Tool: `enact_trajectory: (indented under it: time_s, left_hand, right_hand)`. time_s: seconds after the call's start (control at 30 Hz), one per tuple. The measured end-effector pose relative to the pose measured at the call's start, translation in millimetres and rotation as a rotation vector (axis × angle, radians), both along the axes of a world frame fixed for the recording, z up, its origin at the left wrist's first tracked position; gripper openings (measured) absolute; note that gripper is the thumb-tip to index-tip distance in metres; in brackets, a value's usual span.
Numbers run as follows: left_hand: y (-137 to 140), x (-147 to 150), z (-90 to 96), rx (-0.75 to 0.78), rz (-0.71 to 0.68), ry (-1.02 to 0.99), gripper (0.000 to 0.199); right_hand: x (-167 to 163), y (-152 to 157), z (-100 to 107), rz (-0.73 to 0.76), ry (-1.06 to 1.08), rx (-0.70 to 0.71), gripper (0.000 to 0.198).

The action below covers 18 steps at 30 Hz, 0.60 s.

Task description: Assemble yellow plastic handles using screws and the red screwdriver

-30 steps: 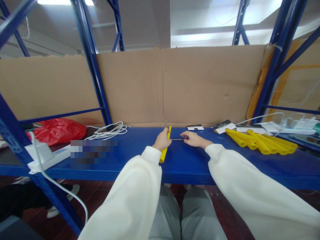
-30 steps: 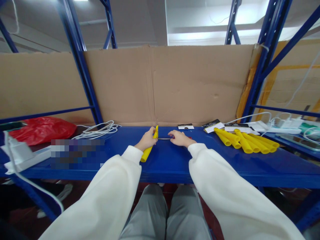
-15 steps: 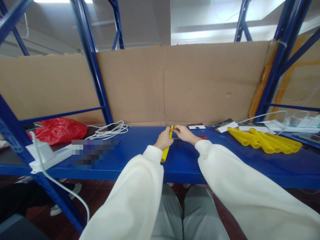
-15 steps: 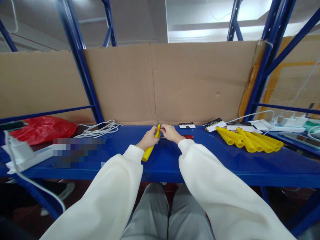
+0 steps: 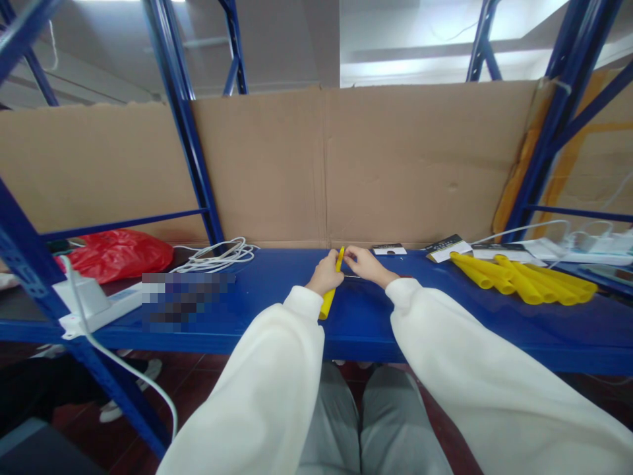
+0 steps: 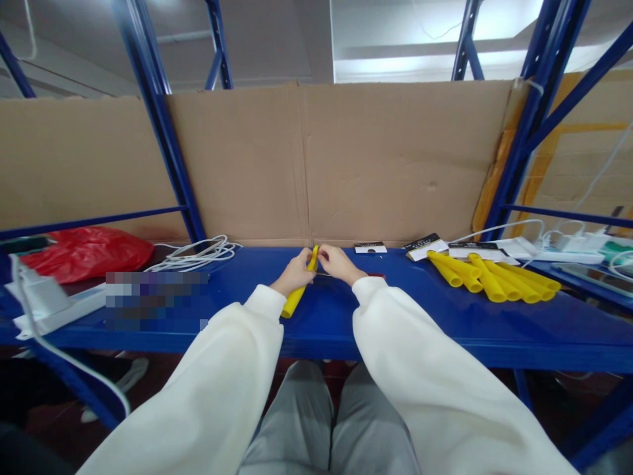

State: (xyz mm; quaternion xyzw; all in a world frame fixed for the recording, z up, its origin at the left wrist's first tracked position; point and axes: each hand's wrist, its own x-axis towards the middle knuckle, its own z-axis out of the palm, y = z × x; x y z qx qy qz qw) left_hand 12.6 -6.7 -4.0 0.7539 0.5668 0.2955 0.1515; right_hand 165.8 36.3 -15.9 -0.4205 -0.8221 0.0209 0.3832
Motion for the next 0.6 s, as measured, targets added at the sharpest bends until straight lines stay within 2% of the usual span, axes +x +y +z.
enact_trajectory:
  time_s: [0.17, 0.23, 0.33, 0.47, 0.6]
  left_hand:
    - [1, -4, 0.8, 0.0, 0.117, -0.005, 0.043]
    - [2, -4, 0.7, -0.003, 0.104, -0.009, 0.043]
    - [3, -4, -0.6, -0.02, 0.056, -0.031, 0.041]
    - [4, -3, -2.3, -0.028, 0.044, -0.041, 0.038]
    - [3, -3, -2.2, -0.025, 0.042, -0.039, 0.04]
  right_hand:
    - [6, -3, -1, -0.026, -0.059, 0.028, 0.014]
    - [14, -1, 4, -0.086, -0.055, 0.035, 0.014]
    - [37, 6, 18, -0.277, -0.014, 0.042, 0.017]
    - [90, 17, 34, -0.572, -0.029, -0.088, 0.018]
    - [141, 18, 24, -0.745, -0.086, -0.229, 0.019]
